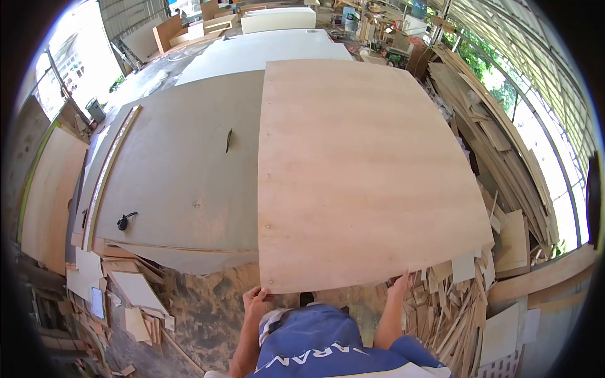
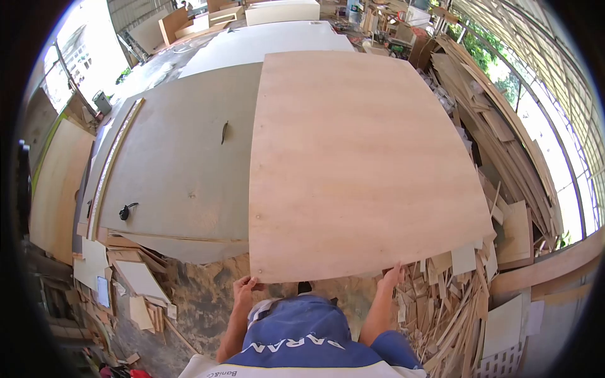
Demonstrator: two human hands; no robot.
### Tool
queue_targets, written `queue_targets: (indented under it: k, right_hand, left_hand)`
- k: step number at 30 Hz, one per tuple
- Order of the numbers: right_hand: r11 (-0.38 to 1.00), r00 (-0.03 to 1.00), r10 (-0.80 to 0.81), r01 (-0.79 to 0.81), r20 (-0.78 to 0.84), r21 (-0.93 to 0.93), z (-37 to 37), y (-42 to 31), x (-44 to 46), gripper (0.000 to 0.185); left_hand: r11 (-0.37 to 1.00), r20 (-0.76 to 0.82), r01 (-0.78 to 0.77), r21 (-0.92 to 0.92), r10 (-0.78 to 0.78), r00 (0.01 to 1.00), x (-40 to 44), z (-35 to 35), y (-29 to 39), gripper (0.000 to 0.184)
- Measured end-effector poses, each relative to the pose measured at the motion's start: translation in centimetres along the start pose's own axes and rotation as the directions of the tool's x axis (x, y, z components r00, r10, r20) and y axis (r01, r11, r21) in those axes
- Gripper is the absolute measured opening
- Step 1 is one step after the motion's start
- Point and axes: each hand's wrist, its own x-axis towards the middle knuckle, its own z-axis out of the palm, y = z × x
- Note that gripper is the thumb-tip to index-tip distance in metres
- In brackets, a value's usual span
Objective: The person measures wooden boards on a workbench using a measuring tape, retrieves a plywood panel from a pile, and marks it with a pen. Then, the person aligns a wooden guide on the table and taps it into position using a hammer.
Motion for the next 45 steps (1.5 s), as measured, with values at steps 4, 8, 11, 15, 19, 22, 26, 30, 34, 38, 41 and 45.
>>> queue_targets:
  k: [4,8,11,15,19,22,26,30,34,38,41,45]
  right_hand:
    - [0.998,0.998,-0.057,0.057,-0.022,0.0,0.3,0.8,-0.6,0.042]
    - [0.968,0.972,-0.237,0.237,0.004,-0.081,-0.4,3.5,1.3,0.03]
    - [0.946,0.947,-0.322,0.322,0.0,-0.048,-1.9,6.6,3.9,0.027]
    - [0.975,0.972,-0.204,0.192,-0.117,-0.108,-0.1,3.8,0.1,0.023]
    - [0.981,0.974,-0.192,0.19,-0.118,-0.029,0.0,5.2,-1.1,0.019]
    - [0.985,0.974,-0.155,0.139,-0.164,-0.105,1.6,4.5,-5.8,0.017]
    - [0.98,0.967,-0.188,0.173,-0.172,-0.099,1.9,8.5,-8.3,0.016]
    - [0.989,0.992,-0.117,0.113,-0.036,-0.092,3.5,10.8,-14.9,0.015]
    - [0.989,0.986,-0.147,0.145,-0.073,-0.031,5.3,15.4,-21.1,0.02]
    - [0.996,0.996,-0.085,0.084,-0.018,-0.013,4.4,20.9,-23.6,0.025]
    - [0.992,0.992,-0.127,0.127,-0.019,-0.011,5.6,21.4,-26.8,0.025]
    - [0.998,0.99,-0.038,0.031,-0.134,-0.052,8.0,20.0,-29.7,0.026]
  left_hand:
    - [0.993,0.071,0.016,0.117,-0.024,0.997,1.7,-2.8,1.3,0.022]
    - [0.991,0.032,0.012,0.131,-0.016,0.999,2.8,-3.8,5.8,0.026]
    - [0.965,0.096,0.08,0.251,-0.107,0.99,3.8,-2.7,6.7,0.027]
    - [0.951,0.232,0.006,0.309,-0.081,0.969,4.3,-3.0,4.8,0.025]
    - [0.972,0.171,0.011,0.236,-0.053,0.984,4.4,-3.2,3.2,0.023]
    - [0.973,0.178,0.091,0.212,-0.13,0.975,5.4,-4.2,3.2,0.022]
    - [0.938,0.359,0.177,0.298,-0.282,0.89,7.2,-5.8,4.7,0.015]
    - [0.937,0.345,0.13,0.325,-0.245,0.906,10.6,-11.0,9.7,0.014]
    - [0.94,0.039,-0.207,0.273,0.204,0.978,17.0,-20.6,15.9,0.016]
    - [0.819,-0.293,-0.303,0.487,0.48,0.827,19.2,-30.0,27.1,0.013]
    - [0.582,-0.275,-0.354,0.732,0.728,0.628,21.3,-37.6,31.5,0.027]
    - [0.244,-0.306,0.185,0.952,0.75,0.586,22.9,-43.3,33.1,0.05]
